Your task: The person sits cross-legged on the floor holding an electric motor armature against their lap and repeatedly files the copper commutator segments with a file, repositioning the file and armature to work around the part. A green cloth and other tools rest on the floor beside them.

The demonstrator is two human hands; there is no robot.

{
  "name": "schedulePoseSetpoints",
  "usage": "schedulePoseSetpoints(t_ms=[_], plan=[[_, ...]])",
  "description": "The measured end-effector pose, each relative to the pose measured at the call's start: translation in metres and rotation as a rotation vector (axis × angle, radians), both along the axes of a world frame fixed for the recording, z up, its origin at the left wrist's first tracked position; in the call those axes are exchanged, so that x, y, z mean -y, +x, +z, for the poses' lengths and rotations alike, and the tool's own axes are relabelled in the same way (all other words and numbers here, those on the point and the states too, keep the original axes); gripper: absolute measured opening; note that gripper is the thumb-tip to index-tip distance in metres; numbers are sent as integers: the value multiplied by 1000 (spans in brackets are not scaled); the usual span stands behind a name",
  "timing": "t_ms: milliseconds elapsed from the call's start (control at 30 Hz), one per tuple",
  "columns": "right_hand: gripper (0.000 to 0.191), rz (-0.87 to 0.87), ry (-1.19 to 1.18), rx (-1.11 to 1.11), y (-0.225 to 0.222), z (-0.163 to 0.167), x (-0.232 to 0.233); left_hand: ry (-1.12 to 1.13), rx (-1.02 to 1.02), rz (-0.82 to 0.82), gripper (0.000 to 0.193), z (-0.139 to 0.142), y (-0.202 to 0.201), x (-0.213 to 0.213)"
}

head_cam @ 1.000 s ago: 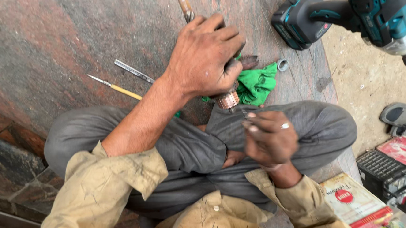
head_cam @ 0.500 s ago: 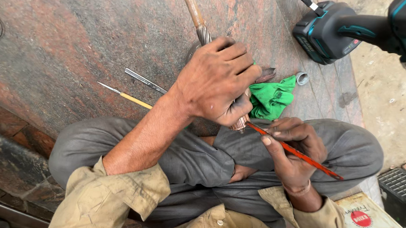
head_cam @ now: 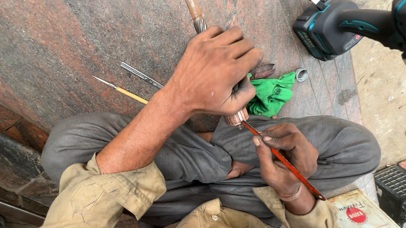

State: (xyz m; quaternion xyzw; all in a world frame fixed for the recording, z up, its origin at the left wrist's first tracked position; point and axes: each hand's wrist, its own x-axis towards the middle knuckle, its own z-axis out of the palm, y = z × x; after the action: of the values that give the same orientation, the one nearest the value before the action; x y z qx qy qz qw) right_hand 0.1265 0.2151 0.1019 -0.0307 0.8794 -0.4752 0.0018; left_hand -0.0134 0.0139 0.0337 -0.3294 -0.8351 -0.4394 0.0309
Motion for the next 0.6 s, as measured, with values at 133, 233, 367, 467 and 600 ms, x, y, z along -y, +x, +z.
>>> schedulePoseSetpoints(t_ms=[133, 233, 367, 467, 600], plan=[[26, -40, 89, -68, 3, 2, 15, 6, 23, 89, 34, 1, 3, -6], [26, -64, 154, -177, 4, -7, 28, 14, 29, 101, 33, 0, 4, -9], [27, -74, 213, -236, 6, -14, 29, 4, -1, 99, 31, -3, 2, -8], [25, 5, 192, -254, 10, -12, 23, 8, -3, 94, 31, -5, 1, -8], [27, 99, 217, -368, 10, -17, 19, 13, 12, 88, 31, -6, 1, -8]])
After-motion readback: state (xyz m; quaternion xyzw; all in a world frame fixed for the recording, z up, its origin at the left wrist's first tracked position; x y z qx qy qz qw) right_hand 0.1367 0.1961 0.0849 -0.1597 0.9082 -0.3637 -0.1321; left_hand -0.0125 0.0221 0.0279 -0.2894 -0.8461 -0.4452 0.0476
